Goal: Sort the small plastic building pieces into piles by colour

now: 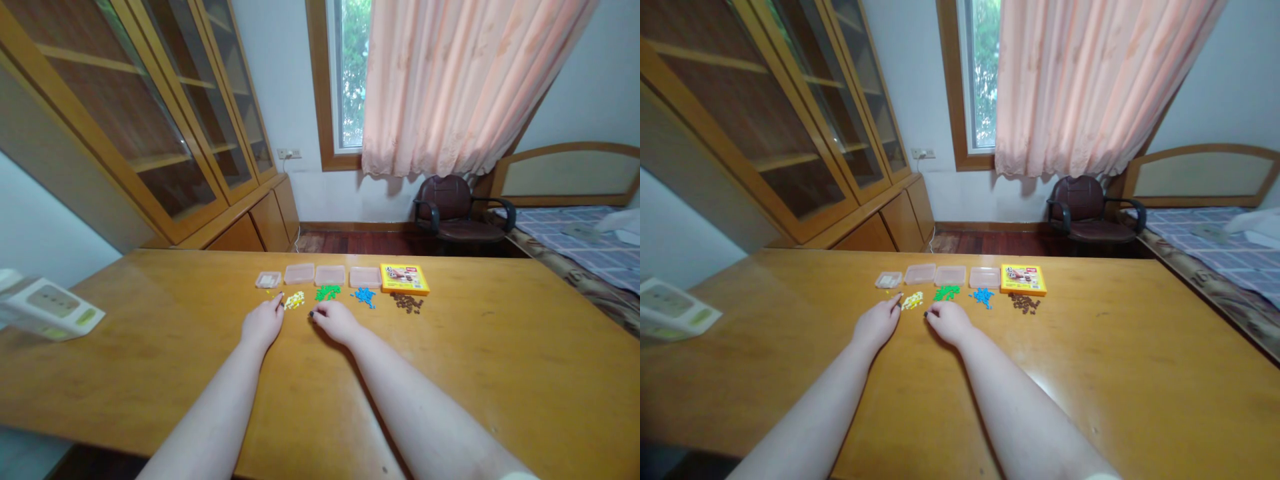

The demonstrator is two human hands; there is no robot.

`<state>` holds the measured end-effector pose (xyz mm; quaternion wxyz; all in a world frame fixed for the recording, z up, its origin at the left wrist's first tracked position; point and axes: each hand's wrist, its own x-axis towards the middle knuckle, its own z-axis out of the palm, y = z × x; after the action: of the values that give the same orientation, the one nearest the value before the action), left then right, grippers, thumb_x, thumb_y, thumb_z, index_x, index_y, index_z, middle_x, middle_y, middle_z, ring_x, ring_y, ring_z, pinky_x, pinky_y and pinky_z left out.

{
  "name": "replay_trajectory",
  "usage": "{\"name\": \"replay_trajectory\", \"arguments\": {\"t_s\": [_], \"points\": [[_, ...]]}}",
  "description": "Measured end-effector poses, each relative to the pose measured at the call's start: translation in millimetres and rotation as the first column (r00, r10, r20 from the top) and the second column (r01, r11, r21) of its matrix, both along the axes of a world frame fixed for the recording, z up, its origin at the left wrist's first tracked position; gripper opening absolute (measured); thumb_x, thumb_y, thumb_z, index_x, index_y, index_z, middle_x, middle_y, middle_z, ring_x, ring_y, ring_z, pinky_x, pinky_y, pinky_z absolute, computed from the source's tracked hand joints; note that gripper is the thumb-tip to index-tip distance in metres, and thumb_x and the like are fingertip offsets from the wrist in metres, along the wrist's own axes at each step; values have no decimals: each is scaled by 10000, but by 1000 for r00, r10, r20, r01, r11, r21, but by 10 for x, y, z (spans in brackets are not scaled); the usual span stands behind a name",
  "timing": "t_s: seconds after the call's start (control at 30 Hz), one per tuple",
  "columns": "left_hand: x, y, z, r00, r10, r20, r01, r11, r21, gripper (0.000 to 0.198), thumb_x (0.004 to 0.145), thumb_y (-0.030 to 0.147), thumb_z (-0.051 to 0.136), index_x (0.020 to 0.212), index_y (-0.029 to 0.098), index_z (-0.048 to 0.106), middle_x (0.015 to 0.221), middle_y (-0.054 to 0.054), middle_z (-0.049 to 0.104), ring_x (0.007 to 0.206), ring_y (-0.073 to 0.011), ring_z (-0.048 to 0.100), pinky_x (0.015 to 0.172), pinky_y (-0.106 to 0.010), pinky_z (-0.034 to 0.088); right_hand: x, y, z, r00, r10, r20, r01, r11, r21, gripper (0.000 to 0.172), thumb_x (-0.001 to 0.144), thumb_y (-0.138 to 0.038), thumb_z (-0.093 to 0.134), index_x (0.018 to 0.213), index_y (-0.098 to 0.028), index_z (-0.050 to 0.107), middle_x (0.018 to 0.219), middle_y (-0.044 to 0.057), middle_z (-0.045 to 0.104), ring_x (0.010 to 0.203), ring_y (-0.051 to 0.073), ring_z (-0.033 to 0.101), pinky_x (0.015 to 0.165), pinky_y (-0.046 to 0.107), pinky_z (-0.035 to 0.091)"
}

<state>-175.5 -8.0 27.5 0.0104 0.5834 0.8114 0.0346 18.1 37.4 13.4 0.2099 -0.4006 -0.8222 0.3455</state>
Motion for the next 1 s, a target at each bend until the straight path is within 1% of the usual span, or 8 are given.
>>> {"name": "replay_trajectory", "arguments": {"t_s": [0.17,0.37,0.43,0.63,0.73,0.8,0.9,1.0], "points": [[70,30,-1,995,-99,-28,99,995,19,451,888,362,313,1314,297,447,1094,-93,632,930,-237,616,811,-350,454,-11,1,-14,1000,-7,5,6,1000,21,221,838,-279,476,815,-198,681,804,25,673,704,134,543,597,215,329],[-2,-30,-28,996,78,52,-81,995,54,428,861,275,333,1227,217,548,1169,-103,614,1013,-225,595,852,-316,452,-9,1,-17,1000,6,10,-6,1000,10,227,846,-290,479,807,-190,678,751,17,656,663,131,526,574,218,318],[-2,-38,-25,996,73,44,-74,997,25,434,855,288,340,1232,231,547,1151,-104,627,992,-233,606,832,-325,462,-6,-2,-18,1000,1,6,-2,1000,15,234,851,-301,477,805,-187,676,751,19,655,667,131,527,577,217,320],[53,28,-2,999,-33,4,33,999,-34,462,868,313,320,1309,290,458,1092,-95,656,930,-242,630,785,-340,467,-8,1,-42,1000,-5,-9,5,1000,6,229,848,-311,479,820,-195,675,782,21,666,683,132,538,596,216,335],[19,45,-26,1000,20,20,-20,1000,-16,481,879,319,291,1341,266,413,1114,-106,646,936,-249,628,776,-346,467,-9,10,-51,1000,0,-10,0,1000,6,229,847,-313,479,827,-197,676,791,21,669,694,134,547,597,215,338],[-5,40,-39,999,45,18,-45,999,-5,477,880,309,285,1330,242,429,1134,-114,634,954,-249,620,784,-344,464,-8,13,-50,1000,3,-13,-3,1000,7,231,848,-316,479,829,-199,676,797,21,670,701,135,549,599,216,339],[8,29,-26,1000,-24,-9,24,1000,-20,455,880,297,300,1307,267,454,1126,-98,634,961,-233,614,800,-329,454,-10,7,-43,1000,8,-16,-8,1000,15,233,849,-316,477,825,-196,675,793,23,669,694,134,545,598,217,337],[66,32,3,993,-109,-38,107,994,-35,471,888,302,302,1350,288,390,1068,-94,648,919,-226,619,796,-328,445,-15,-4,-37,1000,-2,-12,2,1000,23,230,845,-305,480,810,-188,675,766,25,664,666,130,533,586,217,328]]}}
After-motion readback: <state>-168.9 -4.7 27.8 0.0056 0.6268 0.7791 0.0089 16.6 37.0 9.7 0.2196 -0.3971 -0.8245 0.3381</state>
